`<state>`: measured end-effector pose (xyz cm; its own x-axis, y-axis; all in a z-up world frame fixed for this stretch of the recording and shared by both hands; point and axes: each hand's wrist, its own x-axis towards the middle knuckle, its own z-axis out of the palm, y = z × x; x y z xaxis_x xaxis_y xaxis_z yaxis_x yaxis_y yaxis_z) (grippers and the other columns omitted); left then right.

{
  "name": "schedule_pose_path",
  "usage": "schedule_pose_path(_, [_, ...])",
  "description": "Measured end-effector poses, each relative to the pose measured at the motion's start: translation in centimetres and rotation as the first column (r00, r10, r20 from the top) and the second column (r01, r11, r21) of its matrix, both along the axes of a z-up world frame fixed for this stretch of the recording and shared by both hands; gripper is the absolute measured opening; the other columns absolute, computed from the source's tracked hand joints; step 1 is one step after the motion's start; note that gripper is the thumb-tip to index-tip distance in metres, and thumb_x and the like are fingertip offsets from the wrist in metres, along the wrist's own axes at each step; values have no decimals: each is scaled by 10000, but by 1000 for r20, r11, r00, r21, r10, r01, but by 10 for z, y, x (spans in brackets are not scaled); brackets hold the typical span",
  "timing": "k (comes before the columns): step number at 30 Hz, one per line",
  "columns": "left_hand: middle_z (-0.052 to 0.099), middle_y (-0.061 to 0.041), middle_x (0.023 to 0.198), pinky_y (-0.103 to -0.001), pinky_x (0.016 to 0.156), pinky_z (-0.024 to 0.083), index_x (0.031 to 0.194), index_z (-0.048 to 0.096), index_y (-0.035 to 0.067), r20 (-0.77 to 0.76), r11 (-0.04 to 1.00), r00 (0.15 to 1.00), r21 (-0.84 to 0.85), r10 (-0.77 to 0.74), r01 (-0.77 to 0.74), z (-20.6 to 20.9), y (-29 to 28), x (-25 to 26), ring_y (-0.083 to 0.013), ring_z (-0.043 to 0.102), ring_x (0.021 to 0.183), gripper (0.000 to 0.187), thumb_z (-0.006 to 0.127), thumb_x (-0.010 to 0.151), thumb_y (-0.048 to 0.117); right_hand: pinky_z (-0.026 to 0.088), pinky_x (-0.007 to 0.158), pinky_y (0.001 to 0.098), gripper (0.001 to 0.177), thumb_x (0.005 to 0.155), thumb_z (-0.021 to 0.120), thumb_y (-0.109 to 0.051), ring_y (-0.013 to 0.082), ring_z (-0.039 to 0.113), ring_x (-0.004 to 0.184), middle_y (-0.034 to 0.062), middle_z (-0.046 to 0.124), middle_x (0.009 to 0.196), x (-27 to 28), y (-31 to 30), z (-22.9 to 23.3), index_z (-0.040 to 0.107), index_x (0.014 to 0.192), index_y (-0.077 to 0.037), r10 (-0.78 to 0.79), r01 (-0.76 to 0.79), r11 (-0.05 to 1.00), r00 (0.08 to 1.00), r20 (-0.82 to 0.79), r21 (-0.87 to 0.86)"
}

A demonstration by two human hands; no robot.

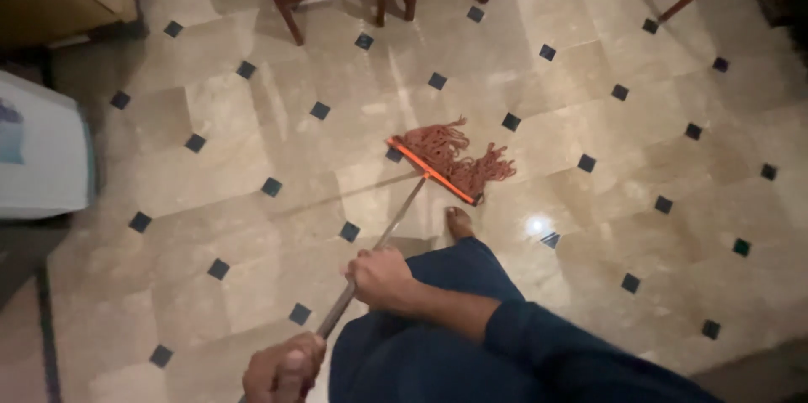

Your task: Mopping a brown liquid spill on a tiled floor and then turning off the lights.

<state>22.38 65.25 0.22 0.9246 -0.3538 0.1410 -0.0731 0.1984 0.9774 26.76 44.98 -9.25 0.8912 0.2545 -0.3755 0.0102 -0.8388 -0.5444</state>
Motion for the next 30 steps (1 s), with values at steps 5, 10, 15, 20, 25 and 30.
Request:
schedule_pose_path(5, [449,-74,542,-370,523,369,639,446,5,52,963,995,-261,82,-66,-12,-43,29,-174,398,483,430,507,1053,104,515,802,519,161,831,665,-284,365,695,898,115,706,930,29,-41,-13,749,807,-149,-5,15,996,994,109,-90])
schedule_pose_path(10, [551,-104,600,-393,527,499,691,477,-4,201,988,975,-144,92,-63,-117,-100,49,-196,525,518,347,564,1016,79,475,872,558,176,897,652,-300,335,703,917,97,671,1000,67,-120,-61,737,947,-154,37,-47,977,998,-52,-209])
schedule_pose_path(15, [564,-138,636,-378,508,453,690,545,-11,176,960,984,264,43,-89,-132,-263,104,-271,582,528,289,601,957,84,497,835,572,165,821,681,-308,330,678,961,92,669,1002,124,-276,-124,752,907,-187,9,31,945,993,119,-326])
schedule_pose_path(20, [456,-149,619,-427,516,384,652,474,14,176,977,980,203,-97,60,-91,-429,209,-329,495,527,363,609,982,82,527,842,517,282,951,632,-426,335,663,1013,79,672,1037,206,-434,-142,737,876,-176,-122,132,947,991,55,-294])
schedule_pose_path(25, [522,-165,623,-453,533,405,666,541,42,222,954,963,290,-150,82,-89,-545,298,-364,549,574,373,604,1006,183,533,867,544,297,930,686,-396,462,647,1015,263,593,1267,279,-562,-198,680,882,-104,-217,287,937,925,312,-199])
schedule_pose_path(30, [519,-185,607,-445,502,391,685,545,8,134,960,980,260,-144,106,-98,-595,324,-346,530,512,392,612,1013,213,549,877,523,203,900,684,-335,419,674,1034,184,645,1172,305,-607,-185,678,963,-142,-374,404,899,909,183,-167])
